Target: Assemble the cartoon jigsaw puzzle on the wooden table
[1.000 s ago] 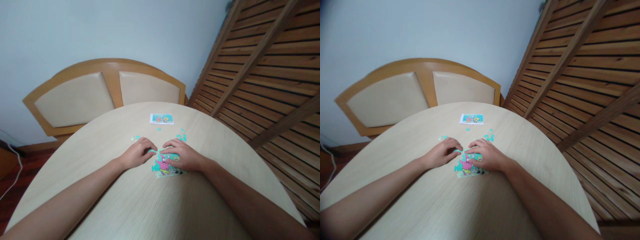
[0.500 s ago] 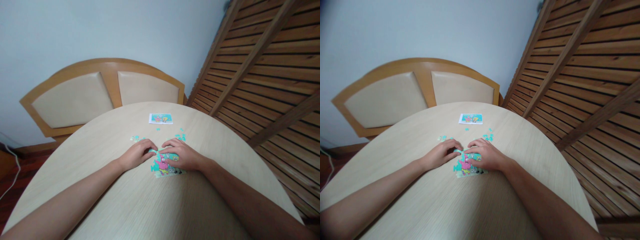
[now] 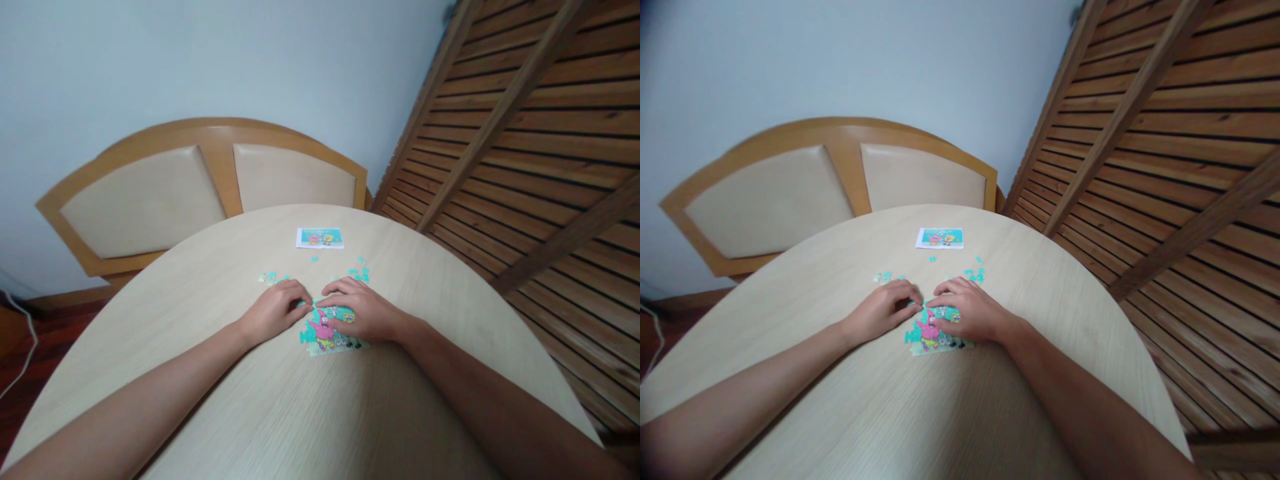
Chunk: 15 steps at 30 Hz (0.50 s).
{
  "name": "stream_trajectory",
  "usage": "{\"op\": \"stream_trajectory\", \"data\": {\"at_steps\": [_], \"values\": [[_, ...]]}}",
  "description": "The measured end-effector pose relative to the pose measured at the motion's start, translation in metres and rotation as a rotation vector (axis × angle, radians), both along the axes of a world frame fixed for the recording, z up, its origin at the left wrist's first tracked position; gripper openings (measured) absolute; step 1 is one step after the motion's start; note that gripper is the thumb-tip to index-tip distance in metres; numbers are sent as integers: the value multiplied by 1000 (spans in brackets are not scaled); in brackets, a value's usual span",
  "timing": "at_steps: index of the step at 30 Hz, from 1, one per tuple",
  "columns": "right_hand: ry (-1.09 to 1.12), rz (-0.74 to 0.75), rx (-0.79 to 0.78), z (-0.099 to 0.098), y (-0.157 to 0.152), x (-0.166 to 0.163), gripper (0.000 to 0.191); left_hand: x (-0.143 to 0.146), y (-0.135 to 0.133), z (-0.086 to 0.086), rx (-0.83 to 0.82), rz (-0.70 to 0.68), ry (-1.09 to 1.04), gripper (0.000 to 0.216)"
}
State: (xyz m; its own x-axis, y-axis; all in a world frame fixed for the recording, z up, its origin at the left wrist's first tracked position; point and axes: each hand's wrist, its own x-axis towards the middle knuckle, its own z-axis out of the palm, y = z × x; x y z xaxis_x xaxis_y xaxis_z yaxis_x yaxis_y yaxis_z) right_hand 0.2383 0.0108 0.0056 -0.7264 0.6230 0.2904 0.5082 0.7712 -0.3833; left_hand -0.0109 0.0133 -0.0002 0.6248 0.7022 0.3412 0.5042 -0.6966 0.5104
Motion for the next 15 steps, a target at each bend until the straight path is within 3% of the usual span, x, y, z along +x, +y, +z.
{"op": "stream_trajectory", "data": {"at_steps": [9, 15], "values": [[18, 6, 5, -2, -1, 0, 32, -15, 8, 6, 52, -173, 27, 17], [20, 3, -2, 0, -1, 1, 32, -22, 12, 5, 96, -178, 26, 15]]}}
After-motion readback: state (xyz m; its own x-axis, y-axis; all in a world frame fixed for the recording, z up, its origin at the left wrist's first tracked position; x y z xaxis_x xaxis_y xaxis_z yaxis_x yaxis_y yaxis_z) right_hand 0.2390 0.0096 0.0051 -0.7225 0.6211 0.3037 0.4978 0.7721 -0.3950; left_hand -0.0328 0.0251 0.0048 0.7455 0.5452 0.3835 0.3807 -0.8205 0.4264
